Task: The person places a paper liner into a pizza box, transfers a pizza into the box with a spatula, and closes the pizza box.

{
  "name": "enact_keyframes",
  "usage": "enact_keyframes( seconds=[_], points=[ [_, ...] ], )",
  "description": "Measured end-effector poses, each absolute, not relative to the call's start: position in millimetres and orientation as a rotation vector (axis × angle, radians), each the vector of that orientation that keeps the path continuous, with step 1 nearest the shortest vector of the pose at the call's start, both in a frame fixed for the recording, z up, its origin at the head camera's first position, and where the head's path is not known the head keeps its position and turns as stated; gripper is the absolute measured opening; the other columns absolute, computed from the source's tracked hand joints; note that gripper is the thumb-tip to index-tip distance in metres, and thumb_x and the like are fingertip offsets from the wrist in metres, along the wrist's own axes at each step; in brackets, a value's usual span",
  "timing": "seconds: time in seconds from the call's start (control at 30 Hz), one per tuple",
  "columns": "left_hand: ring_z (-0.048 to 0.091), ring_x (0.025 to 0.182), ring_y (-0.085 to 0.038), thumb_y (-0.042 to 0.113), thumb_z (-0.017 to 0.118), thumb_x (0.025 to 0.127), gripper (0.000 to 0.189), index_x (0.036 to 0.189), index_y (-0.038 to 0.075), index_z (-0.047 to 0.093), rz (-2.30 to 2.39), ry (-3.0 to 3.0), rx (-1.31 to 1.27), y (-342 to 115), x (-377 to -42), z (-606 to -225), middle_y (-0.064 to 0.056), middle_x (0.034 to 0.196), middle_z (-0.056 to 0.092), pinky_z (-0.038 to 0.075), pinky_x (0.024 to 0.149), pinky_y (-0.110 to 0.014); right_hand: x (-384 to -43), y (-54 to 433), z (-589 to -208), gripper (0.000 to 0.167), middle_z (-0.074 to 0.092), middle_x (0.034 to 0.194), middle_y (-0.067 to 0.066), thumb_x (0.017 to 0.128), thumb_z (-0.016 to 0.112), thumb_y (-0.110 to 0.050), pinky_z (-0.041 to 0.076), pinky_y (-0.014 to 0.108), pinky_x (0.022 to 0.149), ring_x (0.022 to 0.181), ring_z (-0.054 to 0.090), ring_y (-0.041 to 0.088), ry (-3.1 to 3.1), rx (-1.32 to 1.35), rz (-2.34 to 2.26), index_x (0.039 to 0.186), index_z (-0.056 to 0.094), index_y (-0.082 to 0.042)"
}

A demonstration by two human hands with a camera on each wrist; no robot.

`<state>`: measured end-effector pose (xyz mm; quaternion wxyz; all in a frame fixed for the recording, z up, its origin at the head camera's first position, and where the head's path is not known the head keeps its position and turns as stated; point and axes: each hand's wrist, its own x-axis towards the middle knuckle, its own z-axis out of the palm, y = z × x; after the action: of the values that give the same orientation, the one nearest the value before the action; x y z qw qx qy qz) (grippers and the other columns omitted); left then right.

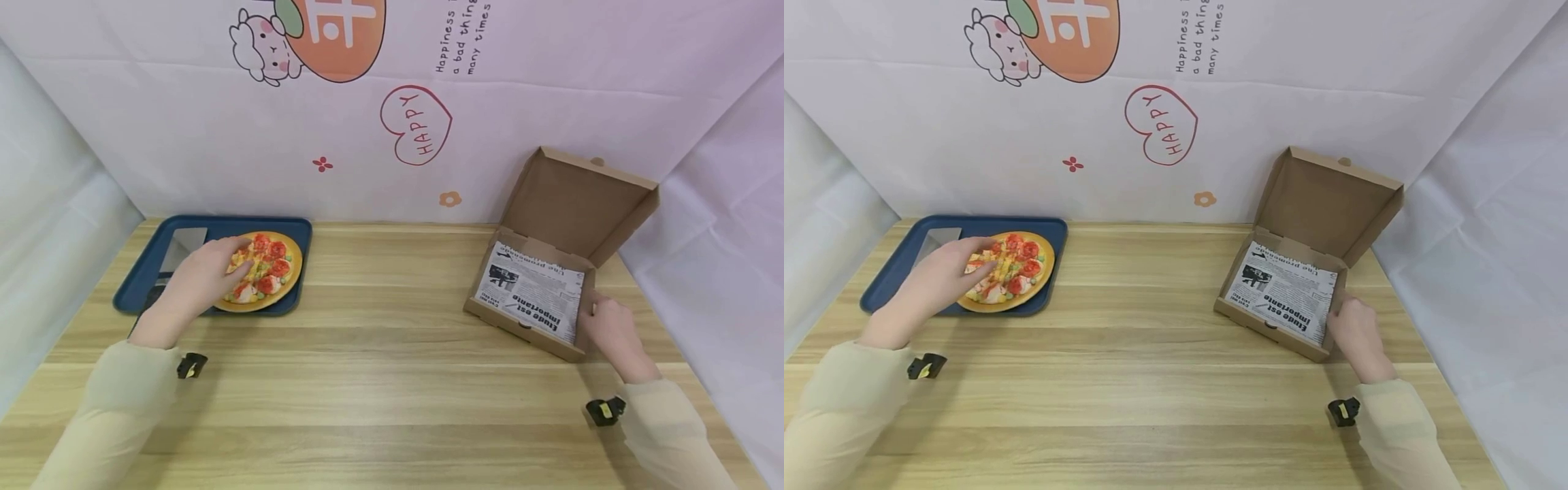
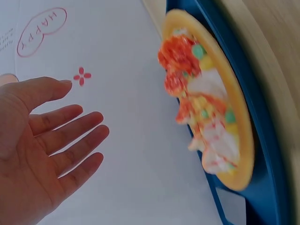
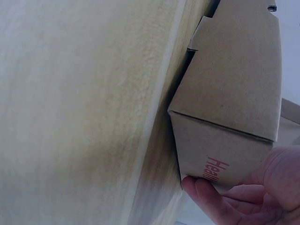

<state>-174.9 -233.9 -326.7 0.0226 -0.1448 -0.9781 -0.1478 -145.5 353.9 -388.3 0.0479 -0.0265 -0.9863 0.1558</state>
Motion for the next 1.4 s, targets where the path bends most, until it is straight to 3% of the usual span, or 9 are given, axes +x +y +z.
enact_keyframes(
  seconds=[0.33,0.8,0.9,1.17,1.4],
  points=[
    [0.042,0.11,-0.048,0.021,0.052,0.092,0.05,0.129,-0.009,0.04,-0.433,-3.052,-0.293,-261,-170,-333,-0.033,0.124,0.044,0.034,0.088,-0.06,-145,354,-388,0.02,0.05,0.062,0.019,0.081,0.042,-0.005,0.035,0.037,0.045,0.055,0.044,0.031,-2.997,-0.085,0.456,0.09,0.053,0.01],
    [0.028,0.116,-0.056,0.029,0.062,0.086,0.071,0.131,-0.016,0.031,-0.309,-3.008,-0.257,-296,-165,-356,-0.043,0.13,0.027,0.024,0.091,-0.067,-143,353,-388,0.023,0.046,0.056,0.012,0.081,0.043,-0.005,0.031,0.031,0.042,0.05,0.042,0.025,-3.011,-0.085,0.475,0.094,0.052,0.012],
    [0.023,0.117,-0.058,0.036,0.06,0.086,0.077,0.133,-0.015,0.027,-0.337,-3.041,-0.189,-304,-165,-361,-0.044,0.132,0.023,0.019,0.092,-0.069,-143,353,-388,0.025,0.046,0.056,0.011,0.082,0.042,-0.005,0.031,0.03,0.041,0.049,0.042,0.023,-3.028,-0.095,0.483,0.096,0.051,0.013],
    [0.004,0.12,-0.063,0.059,0.045,0.086,0.1,0.139,-0.013,0.0,-0.399,-3.256,0.011,-319,-160,-371,-0.047,0.134,0.003,0.007,0.09,-0.074,-142,352,-387,0.025,0.044,0.056,0.01,0.082,0.043,-0.005,0.031,0.03,0.041,0.049,0.041,0.022,-3.032,-0.097,0.494,0.098,0.051,0.014],
    [0.005,0.116,-0.066,0.063,0.04,0.085,0.106,0.134,-0.022,0.0,-0.395,-3.322,0.114,-325,-156,-379,-0.051,0.129,0.002,0.011,0.088,-0.074,-142,353,-387,0.029,0.044,0.055,0.01,0.083,0.042,-0.006,0.031,0.03,0.041,0.049,0.041,0.022,-3.035,-0.102,0.496,0.102,0.051,0.014]
  ],
)
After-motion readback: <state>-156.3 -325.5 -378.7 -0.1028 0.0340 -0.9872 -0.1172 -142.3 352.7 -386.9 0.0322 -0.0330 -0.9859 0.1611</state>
